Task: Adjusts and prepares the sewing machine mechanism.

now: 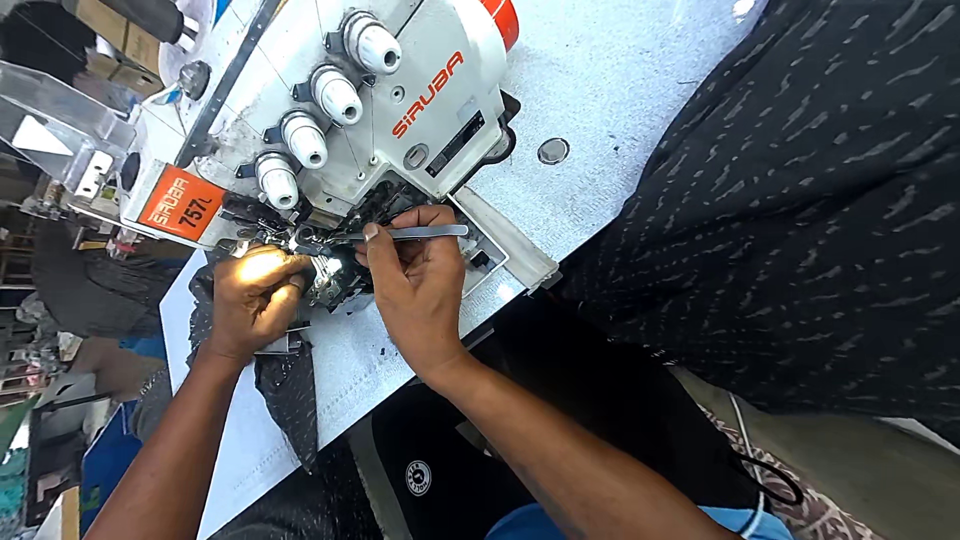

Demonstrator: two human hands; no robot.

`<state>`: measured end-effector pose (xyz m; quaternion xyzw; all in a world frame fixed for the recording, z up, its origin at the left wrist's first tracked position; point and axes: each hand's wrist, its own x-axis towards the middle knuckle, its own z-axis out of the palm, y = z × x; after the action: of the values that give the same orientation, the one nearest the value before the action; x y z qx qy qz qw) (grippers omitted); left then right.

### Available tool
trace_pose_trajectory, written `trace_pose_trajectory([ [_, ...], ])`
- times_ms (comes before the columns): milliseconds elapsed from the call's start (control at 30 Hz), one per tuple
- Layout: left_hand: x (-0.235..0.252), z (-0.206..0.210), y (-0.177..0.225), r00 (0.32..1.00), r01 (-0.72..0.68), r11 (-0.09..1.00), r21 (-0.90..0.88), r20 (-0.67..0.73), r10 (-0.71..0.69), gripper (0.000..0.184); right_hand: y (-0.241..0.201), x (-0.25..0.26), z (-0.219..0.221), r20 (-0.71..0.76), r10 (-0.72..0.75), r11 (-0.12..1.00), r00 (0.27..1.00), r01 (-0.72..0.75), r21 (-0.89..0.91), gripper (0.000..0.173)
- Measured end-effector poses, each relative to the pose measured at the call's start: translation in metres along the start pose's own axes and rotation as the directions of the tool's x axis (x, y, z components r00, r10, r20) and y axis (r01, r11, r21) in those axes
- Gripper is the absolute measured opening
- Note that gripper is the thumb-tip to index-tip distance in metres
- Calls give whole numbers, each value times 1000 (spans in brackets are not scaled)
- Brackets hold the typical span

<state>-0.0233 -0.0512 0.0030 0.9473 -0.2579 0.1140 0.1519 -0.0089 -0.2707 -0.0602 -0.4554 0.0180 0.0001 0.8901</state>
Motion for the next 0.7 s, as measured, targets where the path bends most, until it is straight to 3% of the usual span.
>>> trace_pose_trajectory([
  [300, -1, 0, 1, 1000, 20, 1000, 15, 8, -20, 29, 2, 2, -3, 23, -52, 990, 998, 55, -131, 14],
  [467, -3, -1, 1, 999, 37, 999, 35, 10, -37, 28, -1, 4, -2, -19, -17, 998, 1000, 18, 56, 16],
  [700, -6, -1, 0, 999, 52, 998, 46, 5, -52, 27, 0, 8, -1, 29, 29, 998, 999, -30, 52, 18],
])
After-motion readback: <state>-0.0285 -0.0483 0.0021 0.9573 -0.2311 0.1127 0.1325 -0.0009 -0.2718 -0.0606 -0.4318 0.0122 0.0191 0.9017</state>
